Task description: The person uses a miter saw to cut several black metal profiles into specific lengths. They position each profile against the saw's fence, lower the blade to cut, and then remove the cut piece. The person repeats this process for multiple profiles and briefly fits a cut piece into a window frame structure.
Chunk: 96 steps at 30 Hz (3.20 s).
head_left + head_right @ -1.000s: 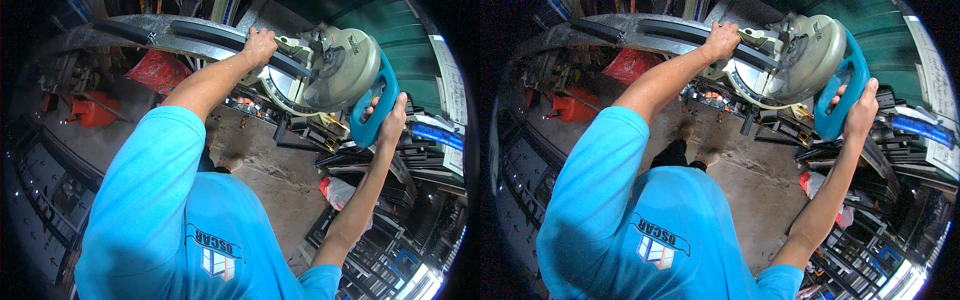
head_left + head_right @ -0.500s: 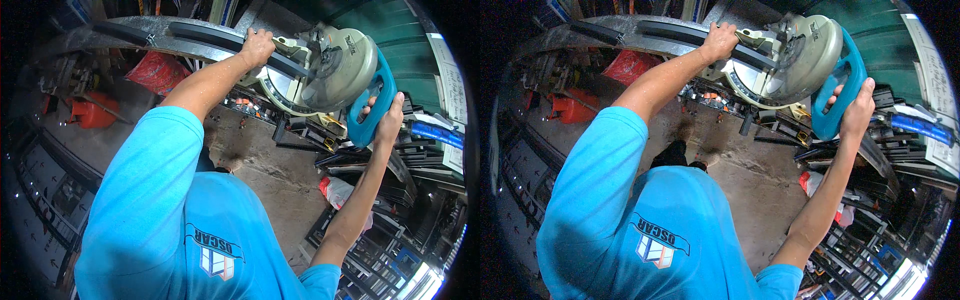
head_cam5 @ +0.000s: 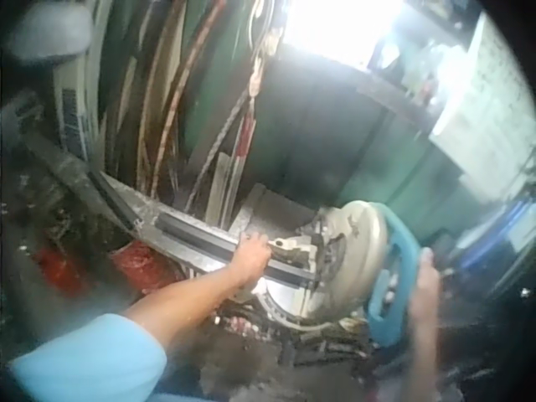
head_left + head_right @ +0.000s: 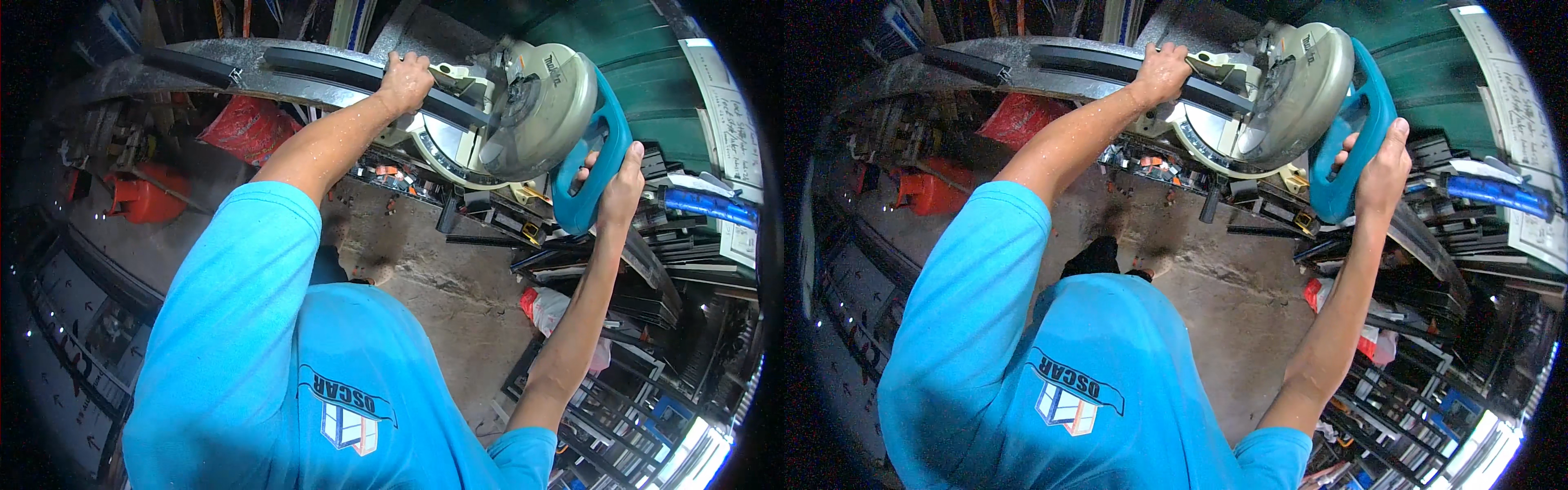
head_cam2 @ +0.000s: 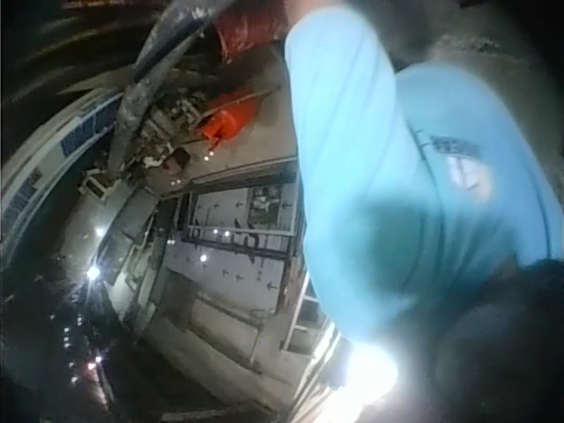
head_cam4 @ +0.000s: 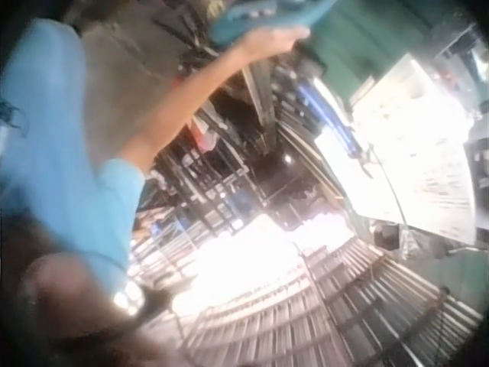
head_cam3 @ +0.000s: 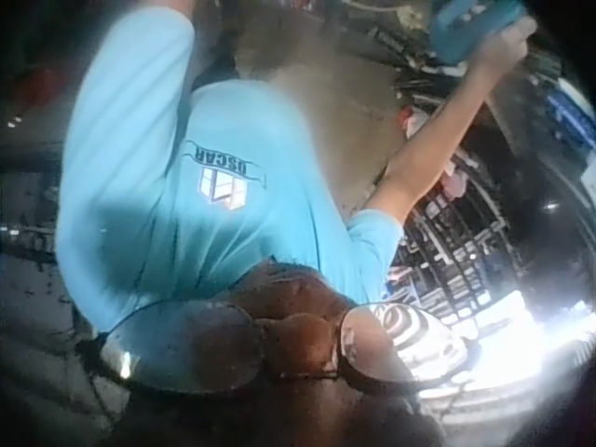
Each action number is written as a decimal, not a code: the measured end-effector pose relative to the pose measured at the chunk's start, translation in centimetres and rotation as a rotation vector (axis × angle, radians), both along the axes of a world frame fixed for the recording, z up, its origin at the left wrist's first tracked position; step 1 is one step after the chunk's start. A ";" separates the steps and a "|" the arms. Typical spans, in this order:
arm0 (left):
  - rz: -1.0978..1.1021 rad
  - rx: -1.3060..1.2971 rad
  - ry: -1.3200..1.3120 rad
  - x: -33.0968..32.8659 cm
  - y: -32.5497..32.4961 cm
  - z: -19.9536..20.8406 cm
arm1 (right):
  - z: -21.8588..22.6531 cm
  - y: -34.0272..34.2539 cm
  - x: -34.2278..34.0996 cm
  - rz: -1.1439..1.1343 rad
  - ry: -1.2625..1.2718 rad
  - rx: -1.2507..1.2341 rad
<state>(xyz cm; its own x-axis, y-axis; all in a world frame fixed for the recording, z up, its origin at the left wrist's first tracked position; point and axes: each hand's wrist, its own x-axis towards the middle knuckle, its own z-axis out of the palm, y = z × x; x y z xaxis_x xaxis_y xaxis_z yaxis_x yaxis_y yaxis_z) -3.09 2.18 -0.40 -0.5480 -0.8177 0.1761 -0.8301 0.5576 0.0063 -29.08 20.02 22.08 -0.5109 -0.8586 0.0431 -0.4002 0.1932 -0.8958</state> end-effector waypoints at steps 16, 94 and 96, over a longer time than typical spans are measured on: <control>-0.012 -0.035 0.022 0.3 -0.2 -0.2 | -1.6 0.7 0.4 -0.002 0.000 -0.049; 0.600 0.786 1.158 37.3 32.7 -3.9 | -13.6 -0.2 36.0 1.592 0.100 0.287; 0.810 0.724 1.326 39.0 33.6 -5.3 | -14.0 -3.3 39.1 1.618 0.105 0.302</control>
<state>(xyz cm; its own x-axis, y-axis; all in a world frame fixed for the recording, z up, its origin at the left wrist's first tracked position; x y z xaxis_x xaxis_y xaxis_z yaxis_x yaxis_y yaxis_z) 35.90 35.79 -5.67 0.2185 -0.9033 -0.3693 -0.0967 -0.3966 0.9129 10.00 16.71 8.04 0.8614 -0.4476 -0.2400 -0.4004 -0.3077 -0.8632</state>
